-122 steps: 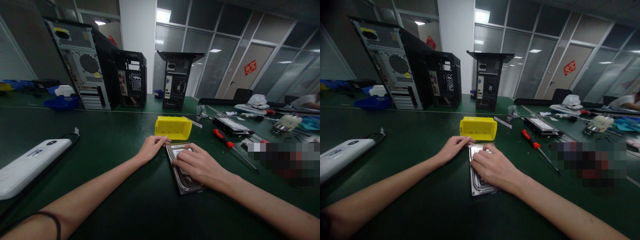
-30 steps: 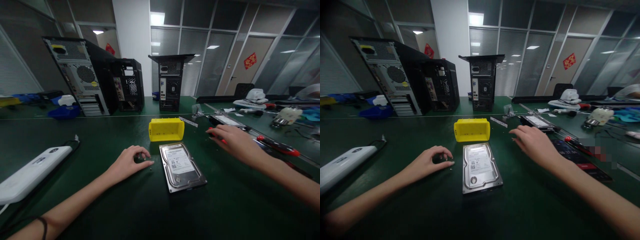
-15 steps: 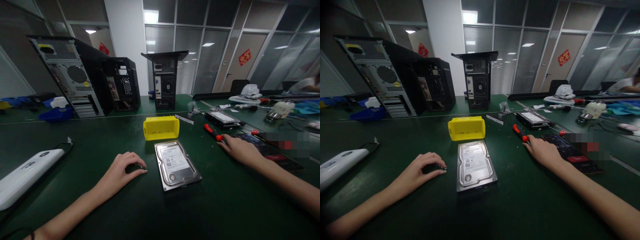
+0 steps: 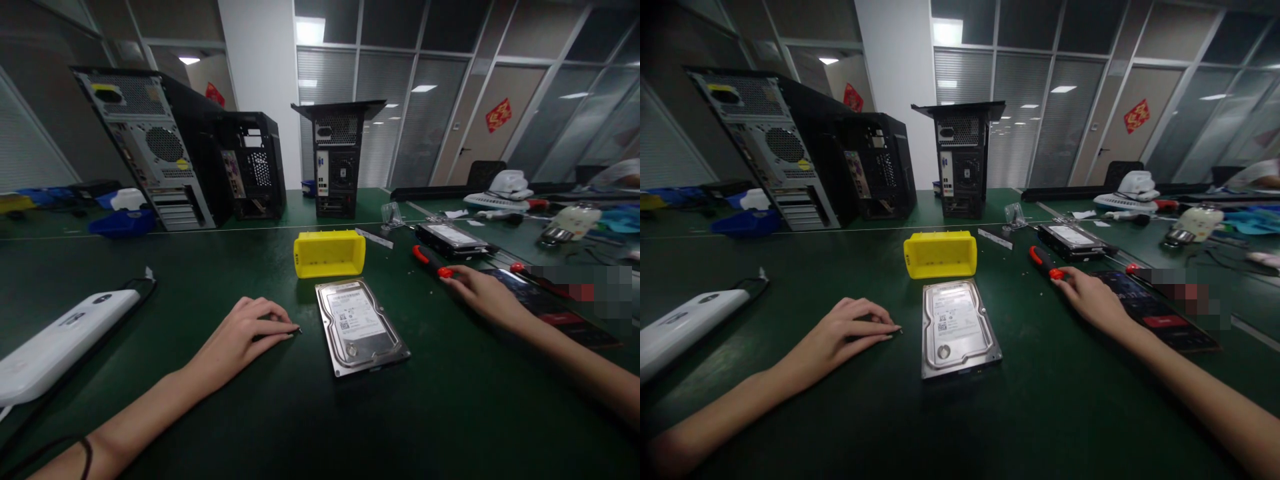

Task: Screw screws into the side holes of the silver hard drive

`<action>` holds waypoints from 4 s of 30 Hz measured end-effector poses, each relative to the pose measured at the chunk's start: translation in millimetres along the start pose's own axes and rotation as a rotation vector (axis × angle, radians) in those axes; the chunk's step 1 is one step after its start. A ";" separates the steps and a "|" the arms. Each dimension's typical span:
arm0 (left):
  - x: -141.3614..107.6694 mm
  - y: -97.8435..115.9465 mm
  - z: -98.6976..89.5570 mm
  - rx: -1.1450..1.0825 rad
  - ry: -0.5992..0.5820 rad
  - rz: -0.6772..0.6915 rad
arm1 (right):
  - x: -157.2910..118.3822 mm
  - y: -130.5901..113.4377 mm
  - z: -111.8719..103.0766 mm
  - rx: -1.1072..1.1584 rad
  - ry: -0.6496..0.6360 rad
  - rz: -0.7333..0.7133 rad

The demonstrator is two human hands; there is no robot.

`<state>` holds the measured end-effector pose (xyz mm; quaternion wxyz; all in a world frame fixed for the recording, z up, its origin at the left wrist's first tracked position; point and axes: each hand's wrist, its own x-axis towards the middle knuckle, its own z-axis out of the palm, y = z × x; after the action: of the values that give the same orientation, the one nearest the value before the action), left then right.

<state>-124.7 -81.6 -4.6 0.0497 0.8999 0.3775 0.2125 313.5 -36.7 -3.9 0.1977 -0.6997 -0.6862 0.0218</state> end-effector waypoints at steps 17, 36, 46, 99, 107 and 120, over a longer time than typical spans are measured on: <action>3.9 11.5 2.0 0.208 -0.003 0.170 | -47.0 -98.1 3.2 1.448 -0.455 0.349; 32.4 17.7 21.1 0.126 0.240 0.269 | -42.7 -96.2 6.5 1.511 -0.361 0.365; 31.0 20.9 18.5 0.082 0.224 0.260 | -44.0 -93.6 6.6 1.535 -0.372 0.356; 34.4 23.2 16.1 0.014 0.178 0.195 | -47.3 -96.4 4.6 1.436 -0.398 0.325; 34.8 22.7 17.2 0.029 0.201 0.195 | -47.6 -96.1 3.5 1.452 -0.408 0.322; 33.9 21.6 18.2 0.093 0.265 0.255 | -48.8 -96.1 7.1 1.433 -0.419 0.299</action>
<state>-81.7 -71.9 -4.0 -0.0694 0.9060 0.2729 0.3161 217.2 -84.1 7.2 0.4642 -0.4670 -0.4256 0.6207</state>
